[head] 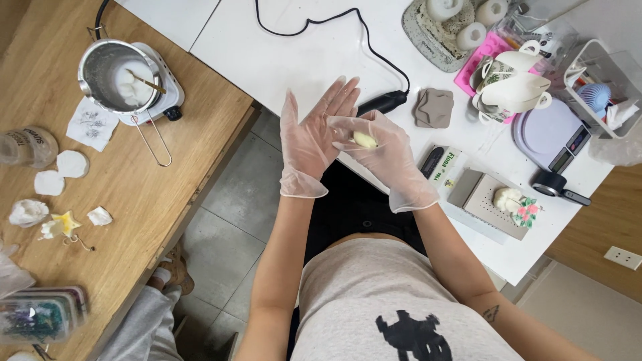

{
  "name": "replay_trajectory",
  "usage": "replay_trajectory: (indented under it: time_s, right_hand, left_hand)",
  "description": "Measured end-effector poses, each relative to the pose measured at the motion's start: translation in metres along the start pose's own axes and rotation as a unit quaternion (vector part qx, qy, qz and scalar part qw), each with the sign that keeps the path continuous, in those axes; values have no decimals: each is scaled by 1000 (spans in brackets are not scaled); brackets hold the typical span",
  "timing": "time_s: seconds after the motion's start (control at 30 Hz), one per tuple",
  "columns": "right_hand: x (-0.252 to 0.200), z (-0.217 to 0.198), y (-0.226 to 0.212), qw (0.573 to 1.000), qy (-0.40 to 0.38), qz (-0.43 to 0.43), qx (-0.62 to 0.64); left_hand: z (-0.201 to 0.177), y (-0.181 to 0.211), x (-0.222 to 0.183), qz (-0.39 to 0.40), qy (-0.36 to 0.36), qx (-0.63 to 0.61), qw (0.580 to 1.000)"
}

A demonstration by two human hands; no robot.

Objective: Shaping and carving wax pieces to create decorative floral elements for candles.

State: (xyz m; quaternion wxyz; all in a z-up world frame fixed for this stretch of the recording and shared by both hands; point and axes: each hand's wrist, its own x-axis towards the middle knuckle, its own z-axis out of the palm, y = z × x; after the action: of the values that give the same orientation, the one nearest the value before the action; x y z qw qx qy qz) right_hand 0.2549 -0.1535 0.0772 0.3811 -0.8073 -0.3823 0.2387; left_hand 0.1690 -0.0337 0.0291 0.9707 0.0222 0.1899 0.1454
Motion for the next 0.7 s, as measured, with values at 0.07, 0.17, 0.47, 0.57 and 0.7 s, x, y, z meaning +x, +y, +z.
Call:
replay_trajectory:
  time_s: [0.07, 0.17, 0.47, 0.57, 0.7]
  right_hand:
    - [0, 6, 3, 1000, -5, 16, 7]
    - [6, 16, 7, 998, -8, 49, 37]
    - [21, 39, 9, 987, -35, 115, 106]
    - [31, 38, 12, 984, -56, 116, 121]
    - [52, 55, -7, 967, -82, 152, 188]
  left_hand:
    - [8, 2, -6, 7, 8, 6, 1000]
    - [12, 7, -9, 25, 25, 8, 999]
    - [5, 16, -15, 81, 72, -28, 994]
    - [-3, 15, -12, 106, 65, -73, 990]
    - [-23, 37, -31, 162, 32, -141, 976]
